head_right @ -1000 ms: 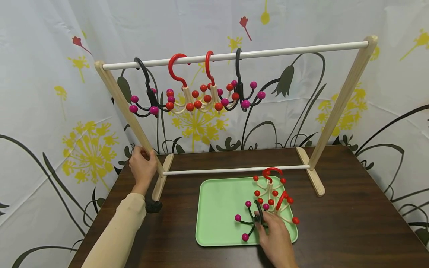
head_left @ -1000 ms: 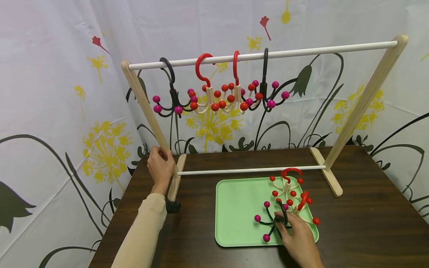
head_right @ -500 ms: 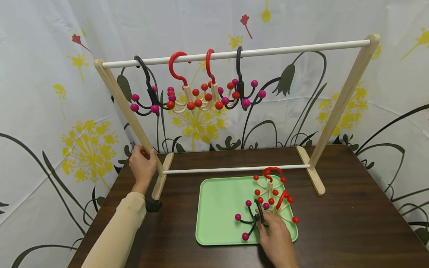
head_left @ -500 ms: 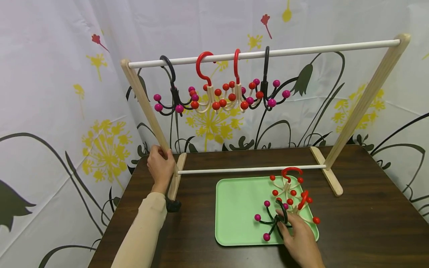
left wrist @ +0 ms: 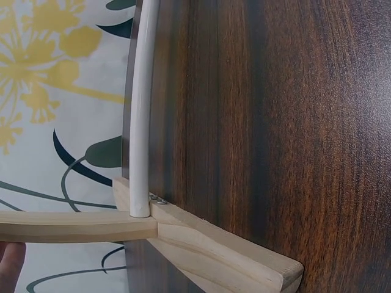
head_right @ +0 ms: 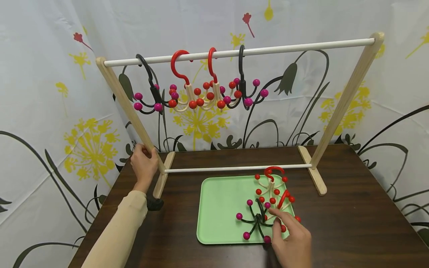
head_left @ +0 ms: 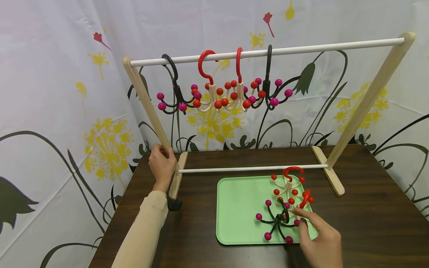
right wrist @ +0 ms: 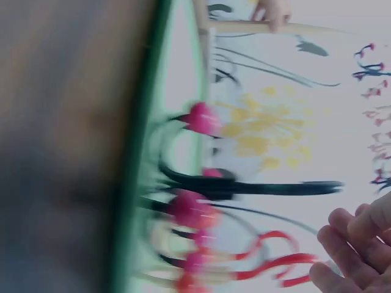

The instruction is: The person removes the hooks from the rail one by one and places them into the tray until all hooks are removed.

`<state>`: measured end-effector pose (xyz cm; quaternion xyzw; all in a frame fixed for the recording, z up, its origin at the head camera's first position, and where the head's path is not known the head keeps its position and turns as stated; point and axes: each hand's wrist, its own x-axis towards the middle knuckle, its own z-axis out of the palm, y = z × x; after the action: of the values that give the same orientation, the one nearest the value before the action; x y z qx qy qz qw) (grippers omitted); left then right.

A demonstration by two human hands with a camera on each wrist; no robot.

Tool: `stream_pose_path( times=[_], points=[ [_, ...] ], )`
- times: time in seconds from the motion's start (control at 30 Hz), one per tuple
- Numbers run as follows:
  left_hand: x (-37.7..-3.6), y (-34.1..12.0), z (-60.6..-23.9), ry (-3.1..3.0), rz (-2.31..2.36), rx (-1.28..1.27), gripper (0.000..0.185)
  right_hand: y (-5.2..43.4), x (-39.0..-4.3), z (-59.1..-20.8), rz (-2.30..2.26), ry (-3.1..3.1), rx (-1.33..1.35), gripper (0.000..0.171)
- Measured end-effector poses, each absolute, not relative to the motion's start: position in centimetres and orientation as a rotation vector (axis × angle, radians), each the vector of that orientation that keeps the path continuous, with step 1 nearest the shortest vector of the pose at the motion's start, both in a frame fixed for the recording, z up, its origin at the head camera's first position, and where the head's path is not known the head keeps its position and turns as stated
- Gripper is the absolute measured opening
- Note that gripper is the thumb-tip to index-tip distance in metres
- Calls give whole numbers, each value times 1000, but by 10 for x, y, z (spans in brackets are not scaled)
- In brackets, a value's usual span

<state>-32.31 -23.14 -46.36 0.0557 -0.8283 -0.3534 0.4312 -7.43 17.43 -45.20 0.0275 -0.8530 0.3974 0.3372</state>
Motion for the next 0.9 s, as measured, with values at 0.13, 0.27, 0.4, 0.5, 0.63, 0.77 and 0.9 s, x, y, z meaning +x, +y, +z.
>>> stream_pose_path(
  times=[0.13, 0.27, 0.4, 0.5, 0.63, 0.77, 0.9],
  points=[
    [-321, -232, -462, -2079, -887, 145, 20, 183, -81, -414, 1021, -2151, 255, 35],
    [-320, -231, -460, -2076, -888, 144, 20, 188, -99, -370, 969, -2125, 434, 42],
    [-319, -231, -459, -2074, -888, 151, 19, 189, -121, -325, 862, -2231, 589, 54],
    [-321, -230, -461, -2075, -891, 146, 19, 187, -142, -291, 754, -2340, 634, 61],
    [-322, -230, -462, -2075, -889, 140, 19, 183, -180, -256, 780, -2348, 646, 56],
    [-321, -230, -462, -2081, -888, 151, 20, 179, -218, -238, 849, -2357, 620, 50],
    [-322, -229, -461, -2087, -885, 163, 19, 177, -247, -227, 876, -2413, 556, 52]
  ],
)
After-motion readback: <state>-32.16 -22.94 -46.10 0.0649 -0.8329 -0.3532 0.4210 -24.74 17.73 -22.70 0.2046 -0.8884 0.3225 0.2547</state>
